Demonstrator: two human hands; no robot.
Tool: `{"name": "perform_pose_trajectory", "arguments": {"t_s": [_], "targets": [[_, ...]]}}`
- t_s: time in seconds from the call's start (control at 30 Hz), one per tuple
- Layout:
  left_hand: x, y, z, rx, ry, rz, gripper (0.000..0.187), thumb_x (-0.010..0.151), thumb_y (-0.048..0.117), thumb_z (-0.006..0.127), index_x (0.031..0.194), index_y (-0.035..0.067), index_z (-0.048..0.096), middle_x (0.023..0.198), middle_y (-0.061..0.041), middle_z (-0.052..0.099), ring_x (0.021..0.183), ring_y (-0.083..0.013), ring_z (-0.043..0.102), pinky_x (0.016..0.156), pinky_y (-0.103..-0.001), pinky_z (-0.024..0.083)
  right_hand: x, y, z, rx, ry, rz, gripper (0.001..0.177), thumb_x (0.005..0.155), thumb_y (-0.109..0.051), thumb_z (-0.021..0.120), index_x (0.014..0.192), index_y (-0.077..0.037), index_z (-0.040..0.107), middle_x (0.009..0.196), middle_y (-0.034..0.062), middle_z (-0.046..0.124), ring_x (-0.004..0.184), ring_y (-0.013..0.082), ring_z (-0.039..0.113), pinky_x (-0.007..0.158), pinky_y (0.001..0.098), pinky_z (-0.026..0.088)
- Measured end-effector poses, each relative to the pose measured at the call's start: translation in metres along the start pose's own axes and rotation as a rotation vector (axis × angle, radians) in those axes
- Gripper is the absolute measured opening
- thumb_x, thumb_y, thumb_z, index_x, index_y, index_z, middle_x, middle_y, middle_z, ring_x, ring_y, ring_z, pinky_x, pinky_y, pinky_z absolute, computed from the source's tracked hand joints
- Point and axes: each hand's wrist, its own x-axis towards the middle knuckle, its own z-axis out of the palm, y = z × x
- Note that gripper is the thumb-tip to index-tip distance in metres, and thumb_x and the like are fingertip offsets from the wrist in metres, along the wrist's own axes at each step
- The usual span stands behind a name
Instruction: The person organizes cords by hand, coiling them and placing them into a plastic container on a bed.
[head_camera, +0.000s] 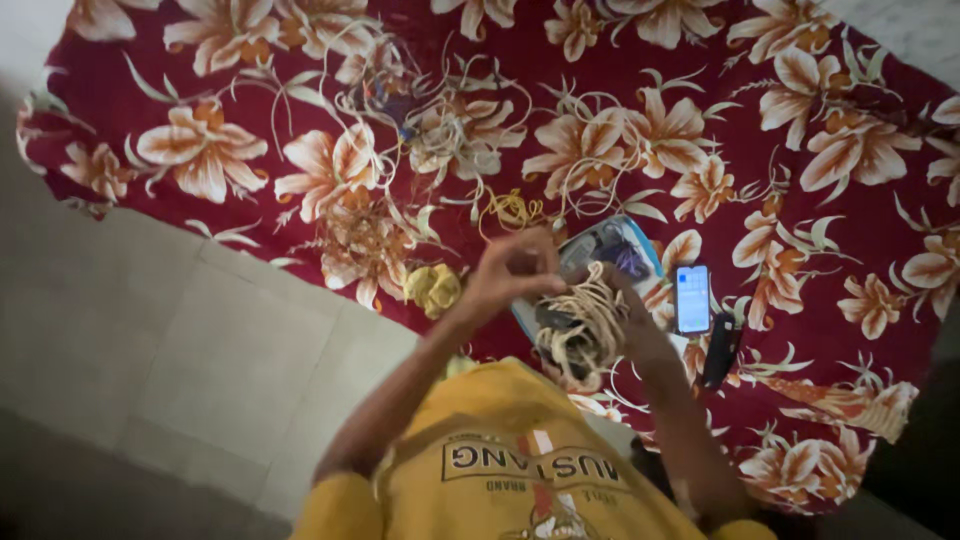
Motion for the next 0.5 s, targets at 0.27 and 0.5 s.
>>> {"name": "perform_pose_trajectory", "arguments": {"t_s": [0.27, 0.5], "targets": [[0.008, -0.050, 0.053, -0.133, 0.217, -0.132, 0.059, 0.097, 0.002, 0.060, 0.152, 0.008, 0.040, 0.141, -0.011, 0.056, 0.132, -0.0198, 0.055, 0.108, -0.037, 0.050, 0.018, 0.077, 0.007, 0.572, 0.649, -0.463, 0.053, 0.098, -0.018, 0.067, 0.145, -0.010, 0.044, 0.134, 0.0062, 0.057, 0.122, 0.0172, 0.059, 0.102, 0.0345, 0.053], [0.000, -0.094, 0.072, -0.780, 0.244, -0.391, 0.061, 0.090, 0.004, 0.066, 0.147, -0.002, 0.045, 0.129, -0.017, 0.062, 0.113, -0.0292, 0.063, 0.101, -0.040, 0.054, 0.017, 0.126, -0.020, 0.116, 0.794, -0.571, 0.046, 0.105, -0.024, 0.073, 0.136, -0.003, 0.047, 0.122, 0.0052, 0.050, 0.114, 0.0149, 0.050, 0.109, 0.0312, 0.045]]}}
